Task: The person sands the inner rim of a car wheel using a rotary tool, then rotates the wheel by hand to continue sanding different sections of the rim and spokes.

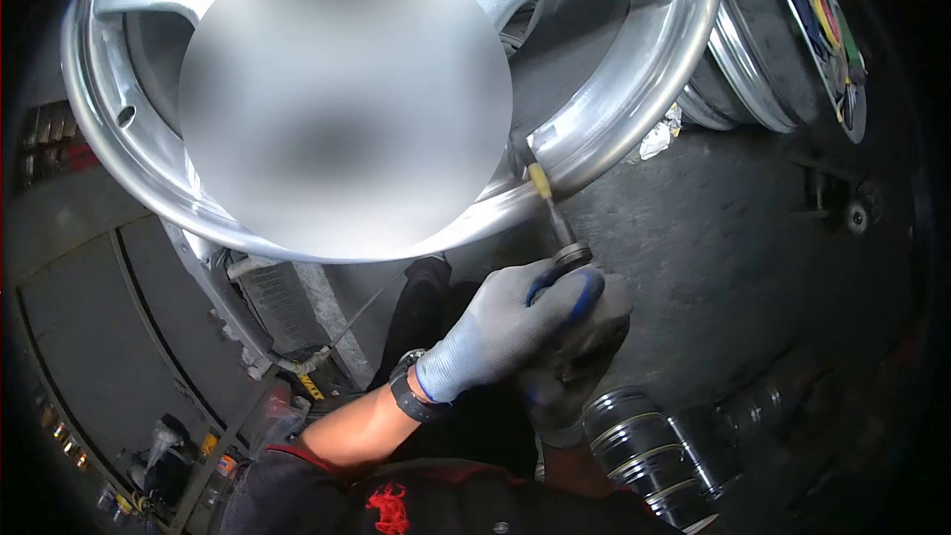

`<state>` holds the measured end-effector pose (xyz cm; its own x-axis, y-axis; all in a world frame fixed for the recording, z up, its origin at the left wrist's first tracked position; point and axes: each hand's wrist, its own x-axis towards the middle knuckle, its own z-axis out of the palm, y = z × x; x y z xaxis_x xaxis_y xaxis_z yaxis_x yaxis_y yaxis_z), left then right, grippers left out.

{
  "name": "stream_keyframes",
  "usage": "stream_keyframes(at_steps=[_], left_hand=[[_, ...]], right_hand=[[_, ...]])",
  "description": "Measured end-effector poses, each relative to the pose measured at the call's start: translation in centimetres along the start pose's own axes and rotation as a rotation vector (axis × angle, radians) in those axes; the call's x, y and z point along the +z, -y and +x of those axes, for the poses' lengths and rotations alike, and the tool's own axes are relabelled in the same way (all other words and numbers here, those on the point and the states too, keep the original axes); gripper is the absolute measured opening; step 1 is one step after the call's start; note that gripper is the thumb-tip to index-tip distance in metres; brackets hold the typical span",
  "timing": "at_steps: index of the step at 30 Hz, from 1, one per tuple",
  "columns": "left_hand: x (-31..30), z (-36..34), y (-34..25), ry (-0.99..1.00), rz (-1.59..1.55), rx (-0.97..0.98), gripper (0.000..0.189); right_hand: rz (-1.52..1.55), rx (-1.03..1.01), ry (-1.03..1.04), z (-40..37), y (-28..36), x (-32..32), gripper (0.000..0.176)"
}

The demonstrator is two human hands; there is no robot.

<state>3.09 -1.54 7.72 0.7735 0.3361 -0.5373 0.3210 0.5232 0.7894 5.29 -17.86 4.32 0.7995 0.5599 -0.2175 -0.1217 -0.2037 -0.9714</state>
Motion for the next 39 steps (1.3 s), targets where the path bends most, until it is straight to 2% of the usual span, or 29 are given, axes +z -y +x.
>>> stream_keyframes(at_steps=[1, 3, 4, 6, 8, 10, 12, 16, 19, 21, 22, 24, 26, 28, 30, 32, 36, 39], left_hand=[[-0.1, 0.3, 0.5, 0.02, 0.009, 0.013, 0.052], [-0.1, 0.6, -0.5, 0.052, -0.04, -0.001, 0.053], [-0.2, 0.9, -0.9, 0.089, -0.078, -0.021, 0.053], [-0.2, 1.8, -0.8, 0.086, -0.106, 0.045, 0.055], [-0.3, 2.6, -0.6, 0.182, -0.257, 0.089, 0.048], [-0.2, 3.1, -0.2, 0.179, -0.273, 0.141, 0.048], [-0.1, 3.0, -0.4, 0.206, -0.366, 0.162, 0.061], [-0.3, 2.6, 1.4, 0.13, -0.364, 0.23, 0.061], [-0.4, 1.6, 1.7, 0.106, -0.389, 0.19, 0.059], [-0.3, 1.1, 1.2, 0.119, -0.467, 0.151, 0.058], [-0.2, 0.8, 0.7, 0.118, -0.474, 0.158, 0.058], [0.2, 0.3, -0.3, 0.061, -0.418, 0.131, 0.047], [0.3, 0.5, -0.4, 0.03, -0.347, 0.138, 0.044], [0.3, 0.8, -0.4, 0.056, -0.239, 0.157, 0.041], [0.6, 1.7, 0.3, 0.054, -0.225, 0.232, 0.041], [0.7, 2.3, 0.0, 0.143, -0.461, 0.233, 0.04], [0.4, 4.0, 1.0, 0.199, -0.365, 0.264, 0.039], [0.8, 3.7, 1.6, 0.182, -0.429, 0.268, 0.039]], right_hand=[[-0.009, -0.005, 0.009, -0.1, -0.6, -0.1, 0.108], [0.053, 0.1, -0.154, -0.3, -1.6, -0.2, 0.107], [0.043, 0.097, -0.145, 0.3, -0.6, -0.4, 0.107], [0.095, 0.245, -0.038, 2.5, 3.0, -0.5, 0.107], [0.065, 0.212, -0.038, 4.3, 6.4, 1.4, 0.102], [0.036, 0.181, -0.037, 4.8, 6.7, 1.9, 0.098], [-0.093, -0.034, -0.077, 5.1, 5.3, 1.2, 0.098], [-0.15, -0.046, -0.006, 4.6, 5.0, 0.9, 0.099], [-0.194, -0.098, 0.028, 4.1, 4.6, 0.6, 0.099], [-0.18, -0.044, -0.014, 3.9, 4.5, 0.6, 0.112], [-0.186, -0.049, -0.01, 3.8, 4.2, 0.4, 0.112], [-0.128, -0.088, -0.05, 3.4, 3.1, -0.5, 0.109], [-0.205, -0.106, -0.027, 3.5, 3.2, -0.6, 0.107], [0.158, -0.016, -0.073, 3.8, 3.6, -0.2, 0.106], [0.098, -0.045, -0.052, 4.4, 3.3, -0.8, 0.107], [-0.004, -0.116, -0.008, 4.9, 3.2, -1.2, 0.107], [-0.114, -0.144, -0.084, 5.4, 2.6, -1.4, 0.109], [-0.126, -0.129, -0.085, 5.2, 2.1, -1.3, 0.111]])
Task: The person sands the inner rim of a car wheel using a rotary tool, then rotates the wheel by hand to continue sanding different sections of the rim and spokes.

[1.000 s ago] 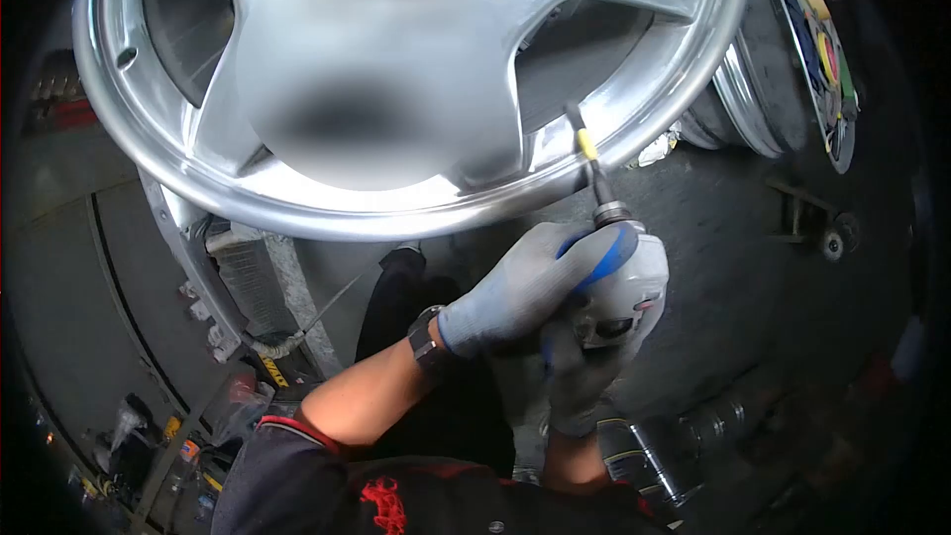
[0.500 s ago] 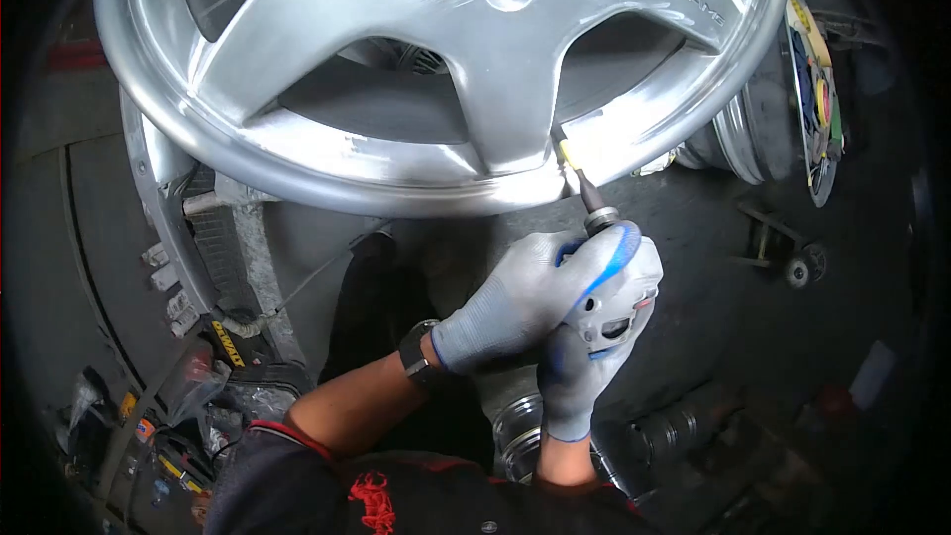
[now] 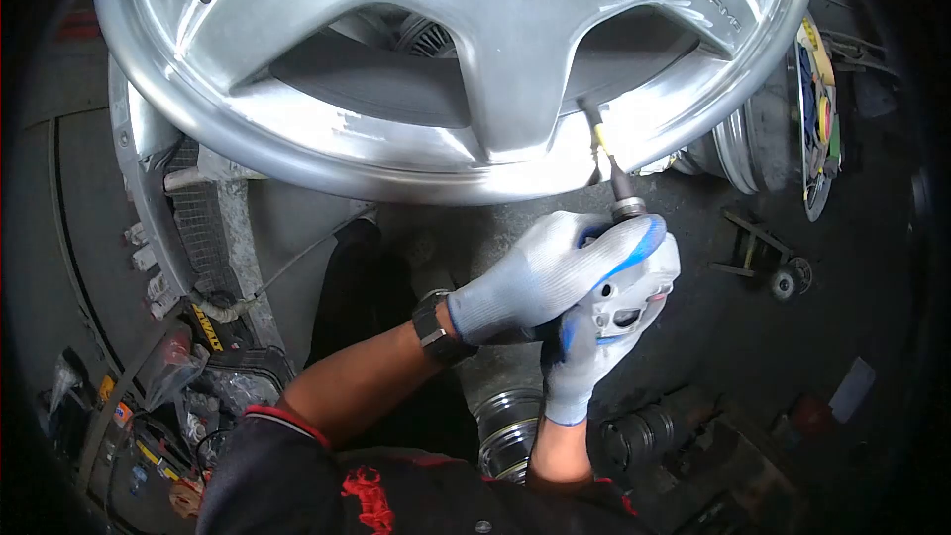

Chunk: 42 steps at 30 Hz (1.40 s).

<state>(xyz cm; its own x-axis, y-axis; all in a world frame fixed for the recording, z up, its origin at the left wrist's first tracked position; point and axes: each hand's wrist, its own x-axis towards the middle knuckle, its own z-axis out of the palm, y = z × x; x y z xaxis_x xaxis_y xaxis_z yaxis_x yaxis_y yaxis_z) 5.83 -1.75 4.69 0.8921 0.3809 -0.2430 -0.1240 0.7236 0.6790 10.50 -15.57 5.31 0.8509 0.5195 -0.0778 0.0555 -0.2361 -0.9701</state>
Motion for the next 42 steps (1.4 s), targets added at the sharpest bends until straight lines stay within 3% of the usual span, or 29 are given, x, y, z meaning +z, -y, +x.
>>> stream_keyframes(at_steps=[6, 11, 12, 13, 15, 16, 18, 19, 24, 26, 28, 32, 34, 35, 37, 38, 40, 42], left_hand=[[0.1, -1.7, -0.9, -0.058, 0.072, -0.053, 0.04], [0.3, -0.3, -0.4, -0.029, 0.091, 0.004, 0.041], [0.4, -0.2, -0.7, -0.031, 0.132, 0.026, 0.04], [0.3, -0.2, -0.8, -0.033, 0.173, 0.049, 0.039], [-0.2, -0.4, -0.1, -0.02, 0.136, 0.01, 0.039], [-0.4, -0.6, 0.1, -0.007, 0.095, -0.027, 0.038], [-0.3, -1.3, -0.3, -0.034, 0.121, -0.044, 0.038], [-0.3, -1.6, -0.5, -0.066, 0.141, -0.054, 0.037], [-0.5, -2.4, -0.8, -0.114, 0.121, -0.079, 0.041], [-0.4, -2.5, -2.0, -0.137, 0.511, -0.261, 0.048], [0.2, -2.6, -2.3, -0.158, 0.617, -0.303, 0.05], [0.9, -2.2, -3.8, -0.146, 0.671, -0.436, 0.055], [0.2, -2.0, -2.4, -0.119, 0.615, -0.362, 0.056], [0.0, -1.9, -1.8, -0.097, 0.551, -0.285, 0.058], [0.0, -1.3, -1.7, -0.066, 0.485, -0.23, 0.059], [0.0, -1.2, -1.6, -0.04, 0.419, -0.174, 0.059], [-0.3, -1.2, -1.1, -0.043, 0.4, -0.149, 0.059], [-0.9, -1.4, -0.5, -0.046, 0.383, -0.126, 0.059]], right_hand=[[-0.154, -0.001, 0.062, -1.0, -0.4, -0.5, 0.109], [0.06, -0.038, 0.0, -0.2, -0.7, -0.6, 0.109], [-0.147, -0.09, 0.017, 0.2, -0.9, -1.1, 0.111], [-0.145, -0.09, 0.015, 0.0, -1.1, -0.9, 0.111], [0.138, -0.042, -0.003, -0.6, -1.1, 0.0, 0.109], [0.141, -0.04, -0.009, -0.8, -1.6, -0.2, 0.109], [-0.198, -0.093, 0.003, -1.6, -3.0, -0.6, 0.109], [-0.192, -0.091, -0.002, -2.0, -3.1, -0.6, 0.109], [0.192, 0.057, 0.141, -3.4, -2.7, 0.8, 0.096], [0.317, 0.148, 0.164, -4.7, -4.1, 0.4, 0.094], [0.513, 0.376, 0.133, -6.7, -8.1, -0.6, 0.092], [0.234, 0.455, 0.199, -7.2, -7.4, 0.3, 0.087], [-0.474, -0.396, 0.182, -6.5, -7.6, 0.2, 0.074], [-0.476, -0.393, 0.177, -6.1, -6.8, -0.5, 0.074], [0.067, 0.38, 0.28, -2.9, -1.0, 0.4, 0.069], [0.066, 0.379, 0.279, -2.6, -1.1, 0.8, 0.069], [0.217, 0.103, 0.094, -2.7, -1.5, 1.7, 0.057], [0.164, 0.074, 0.107, -2.9, -2.0, 1.8, 0.059]])
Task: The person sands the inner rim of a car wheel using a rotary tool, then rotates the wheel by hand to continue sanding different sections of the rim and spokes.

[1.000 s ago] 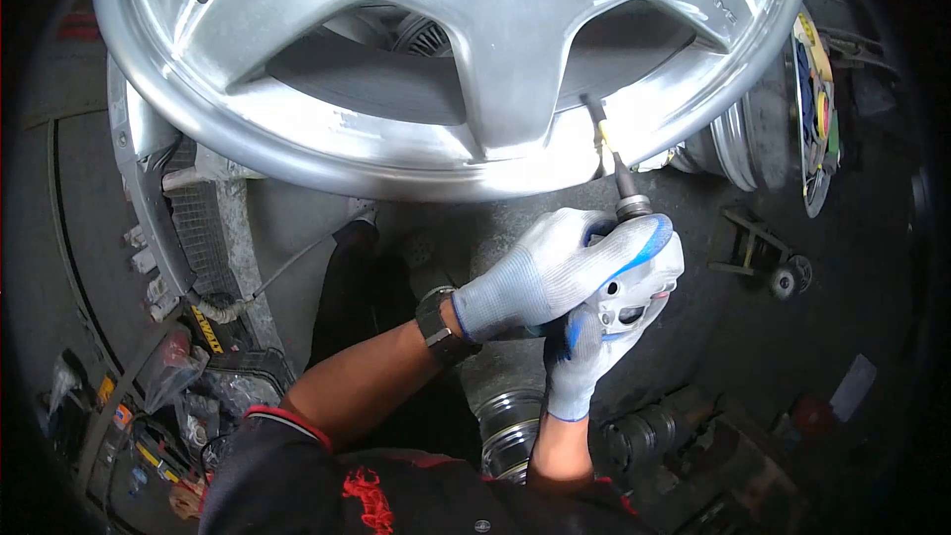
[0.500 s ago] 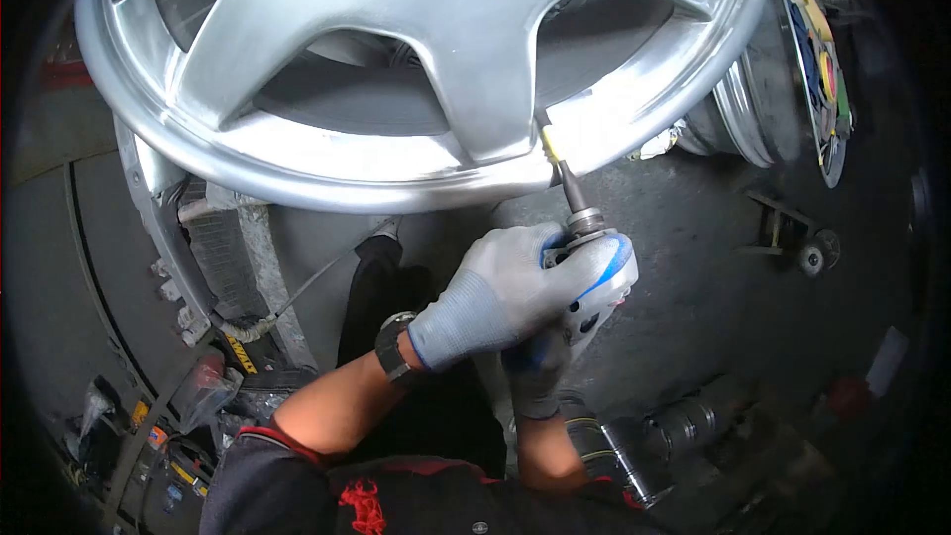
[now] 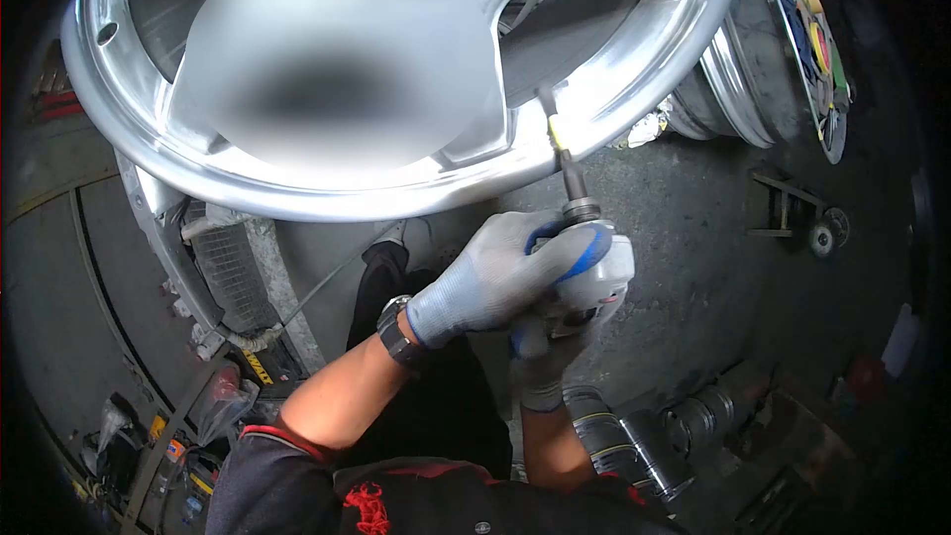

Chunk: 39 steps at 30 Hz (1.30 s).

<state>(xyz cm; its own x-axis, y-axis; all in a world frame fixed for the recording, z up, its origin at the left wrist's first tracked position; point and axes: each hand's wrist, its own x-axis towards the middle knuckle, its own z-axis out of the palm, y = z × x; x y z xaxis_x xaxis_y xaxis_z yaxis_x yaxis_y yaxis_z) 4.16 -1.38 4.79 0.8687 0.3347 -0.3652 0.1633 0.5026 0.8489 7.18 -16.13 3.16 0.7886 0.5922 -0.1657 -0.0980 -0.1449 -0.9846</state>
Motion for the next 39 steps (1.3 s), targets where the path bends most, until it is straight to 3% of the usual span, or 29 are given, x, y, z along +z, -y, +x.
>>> stream_keyframes(at_steps=[2, 4, 8, 11, 15, 20, 25, 28, 32, 37, 39], left_hand=[[-0.5, -0.5, 0.5, -0.02, 0.052, -0.047, 0.051], [-1.0, -1.0, 0.5, -0.019, 0.084, -0.078, 0.052], [-0.9, -1.8, -0.6, -0.065, 0.17, -0.125, 0.055], [0.2, -2.1, 0.3, -0.2, 0.237, 0.009, 0.057], [0.5, -2.3, -1.2, -0.161, 0.306, -0.15, 0.057], [0.9, -0.4, -0.3, -0.095, 0.131, 0.013, 0.058], [0.8, 0.7, -0.9, 0.008, 0.126, 0.014, 0.051], [0.7, 0.3, -0.5, -0.015, 0.144, 0.016, 0.052], [0.4, -0.9, 0.2, -0.051, 0.154, 0.017, 0.053], [1.0, -2.2, 0.5, -0.126, 0.202, -0.059, 0.057], [1.3, -2.3, 0.2, -0.107, 0.239, -0.174, 0.044]], right_hand=[[-0.053, -0.023, 0.013, -0.5, -0.5, 0.1, 0.061], [0.136, -0.036, 0.023, -1.3, -0.9, 0.6, 0.065], [0.201, -0.005, 0.023, -1.6, -1.4, 0.8, 0.073], [-0.202, -0.225, 0.179, -2.1, -2.6, 0.0, 0.08], [-0.333, -0.188, 0.058, -3.4, -4.4, -0.4, 0.083], [-0.525, -0.202, 0.033, -4.3, -7.0, -2.5, 0.09], [0.087, 0.089, 0.145, -2.5, -9.5, -4.1, 0.071], [-0.043, -0.08, 0.117, -0.6, -0.7, -0.9, 0.071], [-0.109, -0.001, 0.028, -3.2, -4.8, -2.0, 0.075], [-0.027, 0.112, 0.15, -4.7, -5.8, -2.7, 0.076], [-0.035, 0.208, 0.141, -5.4, -7.1, -3.1, 0.076]])
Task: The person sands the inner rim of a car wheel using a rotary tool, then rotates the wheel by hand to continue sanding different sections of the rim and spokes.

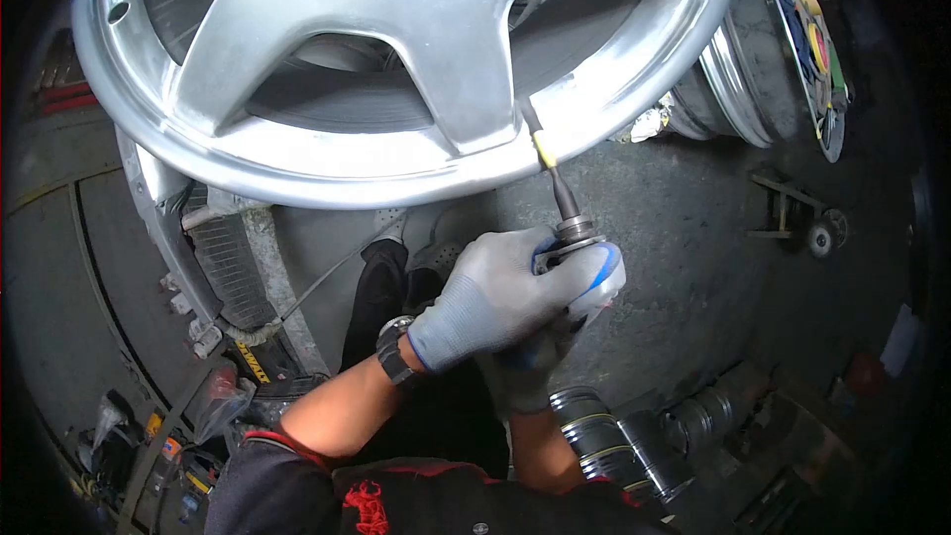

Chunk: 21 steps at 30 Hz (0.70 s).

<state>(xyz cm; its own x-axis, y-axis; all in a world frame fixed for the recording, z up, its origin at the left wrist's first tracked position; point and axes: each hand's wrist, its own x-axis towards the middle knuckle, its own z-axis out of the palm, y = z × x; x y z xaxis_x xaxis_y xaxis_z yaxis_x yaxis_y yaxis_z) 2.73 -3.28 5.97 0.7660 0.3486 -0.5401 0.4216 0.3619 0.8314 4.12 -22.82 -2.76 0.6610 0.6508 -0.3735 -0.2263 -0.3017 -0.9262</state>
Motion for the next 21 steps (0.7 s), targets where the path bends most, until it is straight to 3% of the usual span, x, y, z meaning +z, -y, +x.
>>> stream_keyframes(at_steps=[2, 4, 6, 8, 13, 17, 21], left_hand=[[0.5, 0.4, -0.1, 0.013, -0.048, 0.04, 0.041], [0.8, 1.3, -0.3, 0.026, -0.097, 0.086, 0.038], [1.0, 2.4, -0.4, 0.026, -0.04, 0.267, 0.036], [0.9, 2.7, -1.1, 0.024, -0.037, 0.23, 0.033], [0.4, 2.1, -0.2, 0.033, -0.027, 0.265, 0.034], [0.9, 0.7, 1.1, -0.041, -0.145, 0.183, 0.052], [1.7, 1.1, 0.6, -0.092, -0.1, 0.286, 0.056]], right_hand=[[0.009, 0.081, -0.048, 0.0, -0.5, -0.7, 0.077], [0.011, -0.052, -0.152, 1.5, 1.8, -0.7, 0.077], [-0.01, -0.188, -0.253, 3.1, 4.1, -0.5, 0.077], [-0.066, -0.286, -0.308, 4.3, 4.9, -0.4, 0.077], [-0.536, -0.452, -0.275, 4.4, 3.9, 0.1, 0.077], [-0.599, -0.405, -0.261, 2.8, 4.9, 0.7, 0.078], [-0.321, -0.326, -0.308, 3.6, 5.2, 0.4, 0.078]])
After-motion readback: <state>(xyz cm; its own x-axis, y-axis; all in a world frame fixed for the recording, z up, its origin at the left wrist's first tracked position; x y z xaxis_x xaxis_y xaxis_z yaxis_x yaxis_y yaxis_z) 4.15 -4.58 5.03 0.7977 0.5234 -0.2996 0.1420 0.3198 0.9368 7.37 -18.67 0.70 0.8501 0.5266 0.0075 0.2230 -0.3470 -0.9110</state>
